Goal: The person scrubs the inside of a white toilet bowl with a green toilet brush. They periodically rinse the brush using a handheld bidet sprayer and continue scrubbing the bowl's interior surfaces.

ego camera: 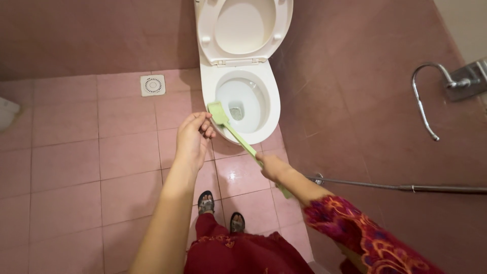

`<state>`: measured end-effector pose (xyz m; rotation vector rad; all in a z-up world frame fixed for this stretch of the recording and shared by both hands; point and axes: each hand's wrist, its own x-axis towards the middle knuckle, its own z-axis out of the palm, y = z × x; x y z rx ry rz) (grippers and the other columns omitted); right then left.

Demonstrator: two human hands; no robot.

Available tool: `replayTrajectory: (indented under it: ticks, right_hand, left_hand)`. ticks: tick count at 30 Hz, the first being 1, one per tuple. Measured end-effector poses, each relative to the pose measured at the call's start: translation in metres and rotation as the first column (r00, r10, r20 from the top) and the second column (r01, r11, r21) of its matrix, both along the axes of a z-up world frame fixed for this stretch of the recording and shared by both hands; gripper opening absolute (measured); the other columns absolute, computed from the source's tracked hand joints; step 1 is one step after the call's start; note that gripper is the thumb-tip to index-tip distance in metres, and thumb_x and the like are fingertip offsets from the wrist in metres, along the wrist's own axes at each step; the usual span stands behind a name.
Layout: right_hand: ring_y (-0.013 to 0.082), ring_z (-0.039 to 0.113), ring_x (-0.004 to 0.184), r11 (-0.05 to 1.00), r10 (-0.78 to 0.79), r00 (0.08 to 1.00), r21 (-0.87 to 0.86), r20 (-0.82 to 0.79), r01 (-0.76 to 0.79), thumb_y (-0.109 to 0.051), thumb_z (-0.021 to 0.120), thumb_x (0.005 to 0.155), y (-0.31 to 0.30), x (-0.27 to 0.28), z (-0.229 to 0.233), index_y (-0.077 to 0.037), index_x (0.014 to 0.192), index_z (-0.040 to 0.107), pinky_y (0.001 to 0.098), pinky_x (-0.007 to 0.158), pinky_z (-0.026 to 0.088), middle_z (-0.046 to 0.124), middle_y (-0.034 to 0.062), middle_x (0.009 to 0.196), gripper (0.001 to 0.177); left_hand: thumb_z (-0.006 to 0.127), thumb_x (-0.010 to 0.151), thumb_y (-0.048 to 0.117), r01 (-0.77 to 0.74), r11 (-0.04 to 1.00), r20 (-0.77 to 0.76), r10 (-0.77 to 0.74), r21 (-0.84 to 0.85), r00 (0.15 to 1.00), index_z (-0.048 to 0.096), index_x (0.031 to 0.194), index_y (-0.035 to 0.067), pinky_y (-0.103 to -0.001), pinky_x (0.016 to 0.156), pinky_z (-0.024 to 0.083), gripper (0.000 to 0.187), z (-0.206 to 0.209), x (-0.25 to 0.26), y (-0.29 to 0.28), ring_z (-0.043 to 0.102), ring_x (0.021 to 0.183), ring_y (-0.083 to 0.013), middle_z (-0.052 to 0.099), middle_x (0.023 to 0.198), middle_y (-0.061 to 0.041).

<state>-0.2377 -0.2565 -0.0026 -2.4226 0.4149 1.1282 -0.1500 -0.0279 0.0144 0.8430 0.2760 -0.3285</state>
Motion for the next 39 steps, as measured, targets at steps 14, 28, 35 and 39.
replayTrajectory:
  ticks: [14,28,35,39]
  right_hand:
    - [0.035,0.073,0.071,0.976,0.179,0.983,-0.123,-0.033,-0.182,-0.006,0.053,0.094,-0.074,-0.092,0.032,-0.024,0.143,0.049,0.0445,0.059,0.063,0.073,0.0213,0.104,0.053]
    - [0.0281,0.069,0.06,0.995,-0.087,0.993,-0.043,0.083,0.091,-0.001,0.058,0.089,-0.023,0.019,0.013,-0.022,0.143,0.057,0.0416,0.053,0.06,0.074,0.0211,0.093,0.058]
    - [0.0233,0.069,0.056,0.896,-0.401,0.892,0.294,0.211,0.333,-0.008,0.071,0.088,-0.043,0.056,0.079,0.001,0.133,0.059,0.0385,0.045,0.057,0.071,0.0186,0.082,0.047]
    - [0.0244,0.069,0.061,0.758,-0.608,0.761,0.452,0.225,0.471,-0.016,0.069,0.091,-0.019,0.043,0.094,0.0,0.14,0.044,0.0403,0.047,0.056,0.07,0.021,0.09,0.057]
  left_hand:
    - [0.053,0.102,0.013,0.056,0.998,-0.025,-0.057,-0.037,0.998,0.059,0.102,-0.002,-0.03,0.065,0.044,0.016,0.015,-0.027,-0.035,0.044,0.065,-0.013,0.044,0.072,0.0]
    - [0.054,0.102,0.014,0.051,0.999,-0.057,-0.05,0.01,0.997,0.06,0.098,-0.002,-0.031,0.064,0.045,0.017,-0.001,-0.03,-0.003,0.044,0.063,-0.013,0.046,0.071,0.0]
    - [0.054,0.101,0.025,0.23,0.968,-0.12,-0.218,0.097,0.969,0.059,0.103,0.0,-0.034,0.061,0.05,0.026,0.019,-0.026,-0.009,0.052,0.066,-0.017,0.051,0.075,-0.002]
    - [0.049,0.096,0.051,0.484,0.867,-0.383,-0.408,0.123,0.829,0.053,0.113,0.0,-0.038,0.067,0.061,0.054,0.052,-0.033,-0.041,0.067,0.085,-0.0288,0.062,0.095,-0.013]
